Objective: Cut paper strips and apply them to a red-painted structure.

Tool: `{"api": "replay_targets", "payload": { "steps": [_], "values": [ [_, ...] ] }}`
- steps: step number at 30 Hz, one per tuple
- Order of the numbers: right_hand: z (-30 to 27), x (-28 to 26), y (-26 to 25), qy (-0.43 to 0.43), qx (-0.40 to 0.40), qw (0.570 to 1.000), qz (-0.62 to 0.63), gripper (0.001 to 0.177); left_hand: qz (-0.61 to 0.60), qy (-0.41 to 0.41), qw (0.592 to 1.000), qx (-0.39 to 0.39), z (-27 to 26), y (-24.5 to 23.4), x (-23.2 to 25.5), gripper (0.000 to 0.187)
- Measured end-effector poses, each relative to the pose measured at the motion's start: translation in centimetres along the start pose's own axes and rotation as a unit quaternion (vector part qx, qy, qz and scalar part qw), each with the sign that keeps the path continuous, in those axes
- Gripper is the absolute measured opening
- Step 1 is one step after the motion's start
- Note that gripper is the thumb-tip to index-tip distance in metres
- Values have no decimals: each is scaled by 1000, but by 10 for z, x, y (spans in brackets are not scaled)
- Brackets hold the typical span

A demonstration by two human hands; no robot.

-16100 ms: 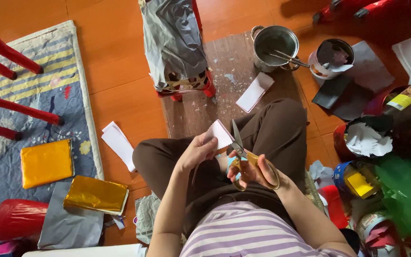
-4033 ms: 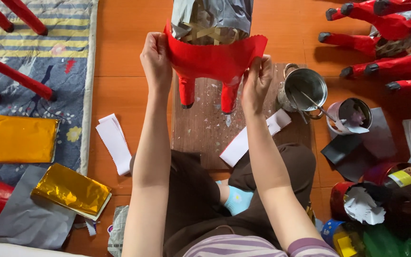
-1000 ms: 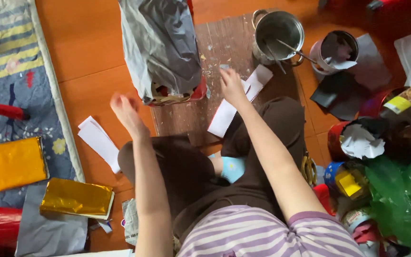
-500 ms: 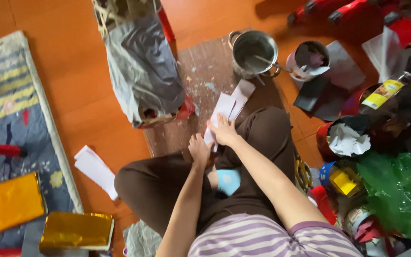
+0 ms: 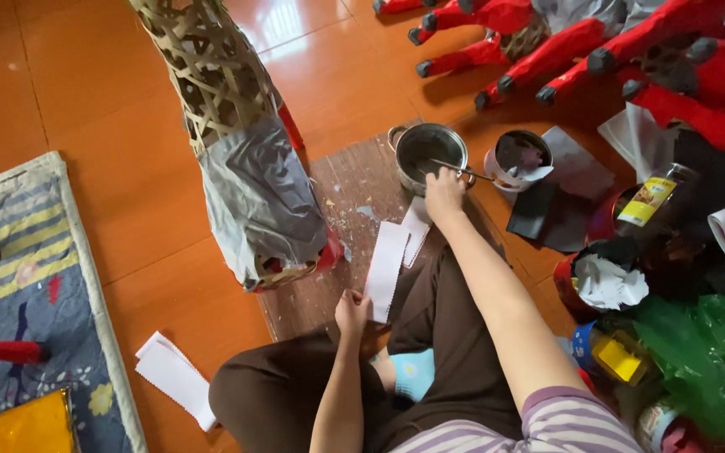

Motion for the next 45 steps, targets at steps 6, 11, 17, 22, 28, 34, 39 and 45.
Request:
{"api": "replay_targets", "payload": {
  "steps": [6,11,17,22,28,34,39,45],
  "values": [
    [-13,12,-19,126,-288,949,37,28,-43,5,999,16,-14,-32,22,5],
    [-34,-1,-61,167,-321,925,115,34,-11,64,993,97,-16,-39,30,14],
    [-62,-9,-62,271,-243,886,287,26,-48,99,987,114,-38,-65,53,10],
    [-53,-22,-79,490,-260,618,558,33,-63,75,990,98,-39,-65,33,8],
    [-75,-18,-42,539,-374,496,569,35,-76,10,993,88,-41,-66,-1,18],
    [-67,-20,-58,531,-338,500,595,36,-434,-226,871,42,-86,-98,13,43],
    [-55,-25,-136,561,-232,454,652,20,-526,-251,809,68,-77,-86,-9,49],
    [-132,-74,-230,466,-374,447,666,29,-574,-298,761,55,-56,-31,-45,49]
  ]
}}
Point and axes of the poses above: each hand's wrist, its own z-axis towards the middle knuckle, its own y-axis out of the palm, x = y × z, the point moved 5 cm from there along z, towards the middle knuckle, and after that the axes turned 11 degrees about x, right-handed, at the moved point
